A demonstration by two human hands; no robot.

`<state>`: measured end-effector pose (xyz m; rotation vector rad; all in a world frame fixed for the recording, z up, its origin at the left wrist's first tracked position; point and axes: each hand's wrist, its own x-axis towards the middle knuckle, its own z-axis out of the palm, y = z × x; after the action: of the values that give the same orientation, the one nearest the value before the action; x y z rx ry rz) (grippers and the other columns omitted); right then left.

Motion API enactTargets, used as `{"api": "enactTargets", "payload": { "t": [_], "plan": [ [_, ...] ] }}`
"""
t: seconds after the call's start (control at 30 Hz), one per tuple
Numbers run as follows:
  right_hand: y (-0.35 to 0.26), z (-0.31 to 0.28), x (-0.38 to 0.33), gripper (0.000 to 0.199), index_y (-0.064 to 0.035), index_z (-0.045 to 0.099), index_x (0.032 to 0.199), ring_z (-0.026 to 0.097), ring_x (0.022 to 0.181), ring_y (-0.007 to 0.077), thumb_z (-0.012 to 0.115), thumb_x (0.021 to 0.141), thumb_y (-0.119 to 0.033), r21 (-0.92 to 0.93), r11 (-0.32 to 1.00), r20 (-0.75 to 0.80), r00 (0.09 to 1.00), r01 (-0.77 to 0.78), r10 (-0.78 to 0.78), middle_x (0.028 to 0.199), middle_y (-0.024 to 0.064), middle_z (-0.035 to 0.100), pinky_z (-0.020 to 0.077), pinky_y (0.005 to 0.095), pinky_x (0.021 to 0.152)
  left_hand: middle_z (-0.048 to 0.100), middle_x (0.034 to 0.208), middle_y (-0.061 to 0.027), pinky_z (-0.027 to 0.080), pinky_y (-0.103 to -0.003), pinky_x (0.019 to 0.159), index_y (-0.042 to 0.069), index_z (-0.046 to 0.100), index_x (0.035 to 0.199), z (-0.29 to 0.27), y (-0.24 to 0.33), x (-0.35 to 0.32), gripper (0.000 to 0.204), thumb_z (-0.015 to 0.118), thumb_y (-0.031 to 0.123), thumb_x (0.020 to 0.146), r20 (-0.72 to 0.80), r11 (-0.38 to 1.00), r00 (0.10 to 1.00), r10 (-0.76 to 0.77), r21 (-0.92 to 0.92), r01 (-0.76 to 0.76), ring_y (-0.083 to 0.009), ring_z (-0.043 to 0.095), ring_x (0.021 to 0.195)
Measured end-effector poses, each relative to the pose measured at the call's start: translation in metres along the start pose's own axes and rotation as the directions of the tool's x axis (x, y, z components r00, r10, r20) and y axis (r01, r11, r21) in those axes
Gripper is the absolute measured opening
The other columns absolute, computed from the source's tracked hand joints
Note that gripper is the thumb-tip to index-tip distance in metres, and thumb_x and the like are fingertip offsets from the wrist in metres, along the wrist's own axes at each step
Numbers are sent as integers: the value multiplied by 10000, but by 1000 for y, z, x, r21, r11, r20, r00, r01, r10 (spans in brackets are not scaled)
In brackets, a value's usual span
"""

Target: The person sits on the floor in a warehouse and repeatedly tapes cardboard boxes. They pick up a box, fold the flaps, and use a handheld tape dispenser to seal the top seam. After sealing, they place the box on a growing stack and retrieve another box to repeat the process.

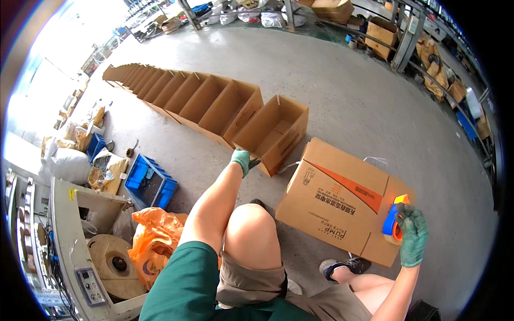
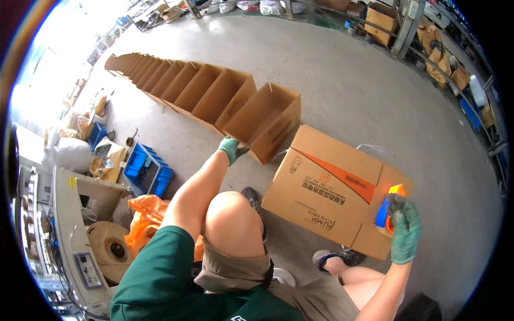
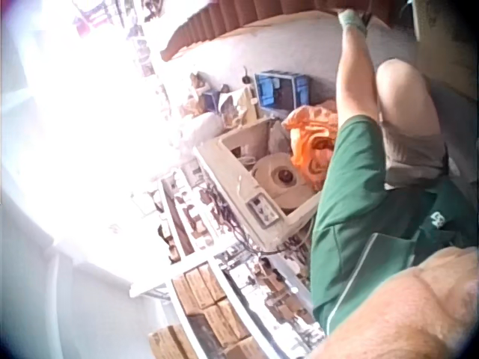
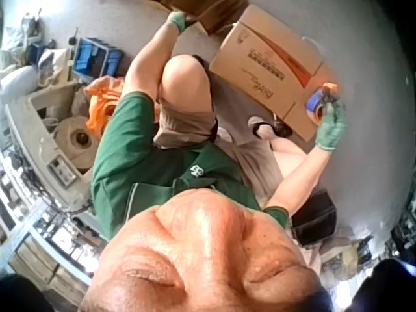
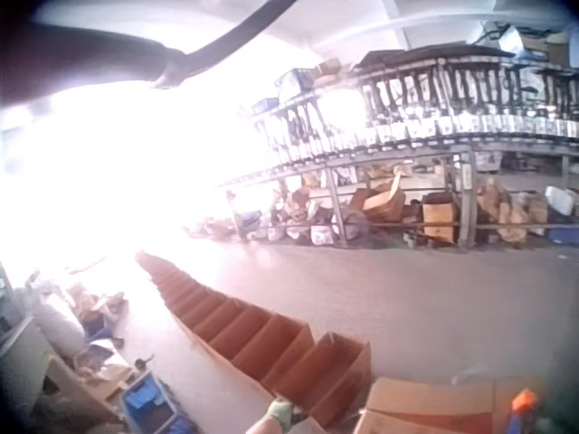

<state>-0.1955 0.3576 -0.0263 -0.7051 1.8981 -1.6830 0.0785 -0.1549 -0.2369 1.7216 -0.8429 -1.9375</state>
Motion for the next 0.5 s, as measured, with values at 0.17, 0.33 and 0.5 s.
{"api": "enactTargets", "payload": {
  "t": [0.17,0.33,0.5],
  "plan": [
    [-1,11,4,285,-19,636,1248,618,1143,189,582,1012,-170,-127,988,24,995,-92,95,1251,92,656,510,378,1016,255,1643,-120,311,-592,1150,314,440,1494,-3,-54,8,589,651,328,944,126,272,580,805,790,-549,-331,371,1448],
    [4,12,8,279,-26,659,1235,627,1112,169,615,1011,-188,-181,967,33,981,-180,189,1166,59,678,514,351,988,210,1666,-143,256,-606,1165,360,552,1425,49,-9,-60,529,639,442,910,566,-592,818,100,695,-408,-339,440,1406],
    [0,24,18,279,-23,659,1230,633,1092,148,619,1013,-195,-255,948,107,968,-192,225,1144,48,692,509,315,937,671,1319,-75,261,-576,1161,377,531,1440,31,-4,2,465,461,286,990,358,-460,888,289,865,-199,-296,622,1236]
  ]
}}
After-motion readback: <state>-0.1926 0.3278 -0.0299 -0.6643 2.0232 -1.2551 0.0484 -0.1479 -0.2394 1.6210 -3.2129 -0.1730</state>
